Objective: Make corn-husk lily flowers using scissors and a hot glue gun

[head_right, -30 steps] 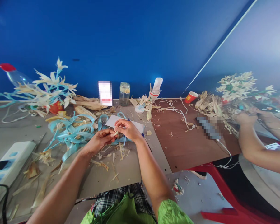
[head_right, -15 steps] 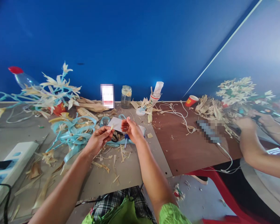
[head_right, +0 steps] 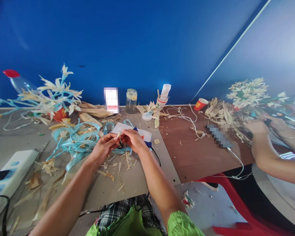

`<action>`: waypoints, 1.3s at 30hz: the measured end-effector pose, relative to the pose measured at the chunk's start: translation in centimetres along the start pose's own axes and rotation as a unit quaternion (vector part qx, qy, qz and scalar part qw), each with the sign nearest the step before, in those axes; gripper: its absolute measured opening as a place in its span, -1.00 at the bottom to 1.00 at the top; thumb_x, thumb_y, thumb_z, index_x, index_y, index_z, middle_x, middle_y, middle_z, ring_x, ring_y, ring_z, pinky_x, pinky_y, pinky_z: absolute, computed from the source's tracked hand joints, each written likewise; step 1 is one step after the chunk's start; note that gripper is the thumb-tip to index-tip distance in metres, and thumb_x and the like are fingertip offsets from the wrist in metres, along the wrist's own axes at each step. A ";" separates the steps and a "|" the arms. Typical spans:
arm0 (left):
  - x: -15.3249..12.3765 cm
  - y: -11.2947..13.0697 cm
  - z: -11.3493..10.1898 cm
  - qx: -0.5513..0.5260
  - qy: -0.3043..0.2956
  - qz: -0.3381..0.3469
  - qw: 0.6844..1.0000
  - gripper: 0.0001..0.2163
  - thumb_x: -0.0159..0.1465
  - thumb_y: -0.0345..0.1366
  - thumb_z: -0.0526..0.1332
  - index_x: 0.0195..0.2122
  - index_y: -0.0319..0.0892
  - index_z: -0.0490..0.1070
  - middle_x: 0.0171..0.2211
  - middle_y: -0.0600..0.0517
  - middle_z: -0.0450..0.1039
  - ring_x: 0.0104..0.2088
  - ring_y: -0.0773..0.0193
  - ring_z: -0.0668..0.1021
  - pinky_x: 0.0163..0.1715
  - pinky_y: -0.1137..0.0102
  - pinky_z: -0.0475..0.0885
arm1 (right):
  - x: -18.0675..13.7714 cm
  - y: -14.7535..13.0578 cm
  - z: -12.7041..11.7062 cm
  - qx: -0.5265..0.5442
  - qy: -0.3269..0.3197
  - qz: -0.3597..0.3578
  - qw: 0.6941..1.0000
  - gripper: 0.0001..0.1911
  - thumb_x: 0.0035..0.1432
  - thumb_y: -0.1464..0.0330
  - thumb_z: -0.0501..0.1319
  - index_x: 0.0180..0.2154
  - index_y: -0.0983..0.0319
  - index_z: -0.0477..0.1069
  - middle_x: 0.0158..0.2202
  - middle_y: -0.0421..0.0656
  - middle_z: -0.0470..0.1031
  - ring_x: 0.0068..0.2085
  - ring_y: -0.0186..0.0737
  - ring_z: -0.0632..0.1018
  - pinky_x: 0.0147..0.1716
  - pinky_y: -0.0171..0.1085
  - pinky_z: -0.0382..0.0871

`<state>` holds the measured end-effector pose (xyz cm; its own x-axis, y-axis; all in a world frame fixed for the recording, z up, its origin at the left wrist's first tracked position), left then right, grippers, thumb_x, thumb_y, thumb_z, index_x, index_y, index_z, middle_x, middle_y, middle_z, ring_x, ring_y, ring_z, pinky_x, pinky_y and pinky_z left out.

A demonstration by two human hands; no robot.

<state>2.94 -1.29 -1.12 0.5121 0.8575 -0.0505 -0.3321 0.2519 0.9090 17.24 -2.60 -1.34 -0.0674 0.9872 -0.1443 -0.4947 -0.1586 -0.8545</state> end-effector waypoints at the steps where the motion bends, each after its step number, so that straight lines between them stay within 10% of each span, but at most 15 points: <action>1: 0.0 0.0 0.0 0.000 0.000 0.000 1.000 -0.80 0.04 -0.21 0.33 -0.41 -0.24 0.44 -0.59 0.09 0.38 -0.64 0.50 0.27 -0.64 0.54 0.07 | 0.0 0.0 0.0 0.006 0.002 0.004 1.000 -0.69 -0.13 0.16 0.35 -0.54 0.31 0.46 -0.58 -0.19 0.47 -0.58 -0.39 0.40 -0.55 -0.38 0.26; 14: -0.1 0.8 -0.2 -0.081 0.025 0.012 0.996 -0.85 0.02 -0.30 0.34 -0.41 -0.24 0.44 -0.52 0.06 0.42 -0.65 0.57 0.23 -0.65 0.56 0.08 | 0.0 -0.4 -0.3 0.140 0.037 0.050 0.988 -0.85 -0.12 0.36 0.32 -0.52 0.28 0.39 -0.56 -0.24 0.40 -0.56 -0.43 0.36 -0.54 -0.39 0.29; 39: 0.4 1.3 -0.9 -0.175 0.083 0.015 0.981 -0.83 -0.03 -0.34 0.36 -0.49 -0.23 0.37 -0.49 0.12 0.35 -0.57 0.49 0.32 -0.55 0.52 0.28 | -0.8 2.4 2.9 -0.089 -0.030 0.007 0.996 -0.78 -0.18 0.31 0.37 -0.49 0.27 0.39 -0.66 -0.34 0.30 -0.67 -0.52 0.19 -0.66 -0.41 -0.05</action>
<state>1.96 -0.25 -0.36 0.3718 0.9205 -0.1199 -0.6112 0.3400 0.7147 13.59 -3.70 -1.79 -0.1269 0.9832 -0.1312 -0.3330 -0.1668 -0.9281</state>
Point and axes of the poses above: each hand's wrist, its own x-axis towards the middle knuckle, its own z-axis out of the palm, y = z × x, the point moved 1 cm from there along x, towards the middle knuckle
